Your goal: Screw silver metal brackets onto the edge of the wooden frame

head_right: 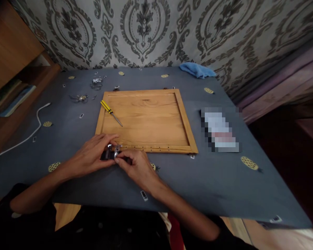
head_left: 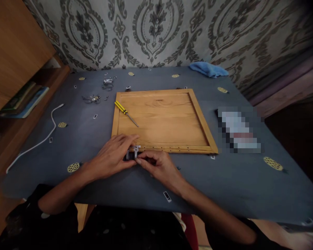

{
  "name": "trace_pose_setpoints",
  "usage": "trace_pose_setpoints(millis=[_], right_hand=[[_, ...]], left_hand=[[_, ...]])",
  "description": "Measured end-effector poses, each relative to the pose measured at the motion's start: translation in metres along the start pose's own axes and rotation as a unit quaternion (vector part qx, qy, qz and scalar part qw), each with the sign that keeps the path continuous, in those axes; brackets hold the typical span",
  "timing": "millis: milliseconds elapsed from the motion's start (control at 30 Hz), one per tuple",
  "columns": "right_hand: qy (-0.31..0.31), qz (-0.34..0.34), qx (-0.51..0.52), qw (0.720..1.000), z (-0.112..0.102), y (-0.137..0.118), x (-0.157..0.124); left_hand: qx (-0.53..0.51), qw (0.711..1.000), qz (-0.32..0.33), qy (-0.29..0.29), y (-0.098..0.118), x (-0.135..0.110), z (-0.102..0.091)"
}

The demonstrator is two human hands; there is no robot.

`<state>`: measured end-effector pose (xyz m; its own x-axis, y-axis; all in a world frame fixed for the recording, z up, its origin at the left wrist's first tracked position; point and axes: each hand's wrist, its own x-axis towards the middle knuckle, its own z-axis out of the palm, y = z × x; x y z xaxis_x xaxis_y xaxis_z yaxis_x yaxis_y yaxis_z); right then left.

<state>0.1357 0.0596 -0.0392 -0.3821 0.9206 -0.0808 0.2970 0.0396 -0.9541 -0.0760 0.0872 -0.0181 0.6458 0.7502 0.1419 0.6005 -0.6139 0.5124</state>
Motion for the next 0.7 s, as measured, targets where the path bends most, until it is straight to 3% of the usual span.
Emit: trace_pose_setpoints(millis=[100,267,500,700], right_hand=[[0.04,-0.057,-0.097,0.993,-0.011,0.0,-0.004],[0.046,-0.163,-0.302,0.938,-0.027,0.006,-0.008],[0.023,-0.313,-0.379,0.871,-0.025,0.018,-0.007],[0.034,-0.333,-0.417,0.845,-0.025,0.018,-0.006]], left_hand=[[-0.005,1.0,-0.007,-0.007,0.002,0.0,-0.001],[-0.002,1.0,-0.01,-0.009,0.002,0.0,0.0],[0.002,1.0,-0.026,-0.013,0.003,0.001,-0.001],[0.014,0.999,-0.026,-0.018,0.004,0.003,-0.003]])
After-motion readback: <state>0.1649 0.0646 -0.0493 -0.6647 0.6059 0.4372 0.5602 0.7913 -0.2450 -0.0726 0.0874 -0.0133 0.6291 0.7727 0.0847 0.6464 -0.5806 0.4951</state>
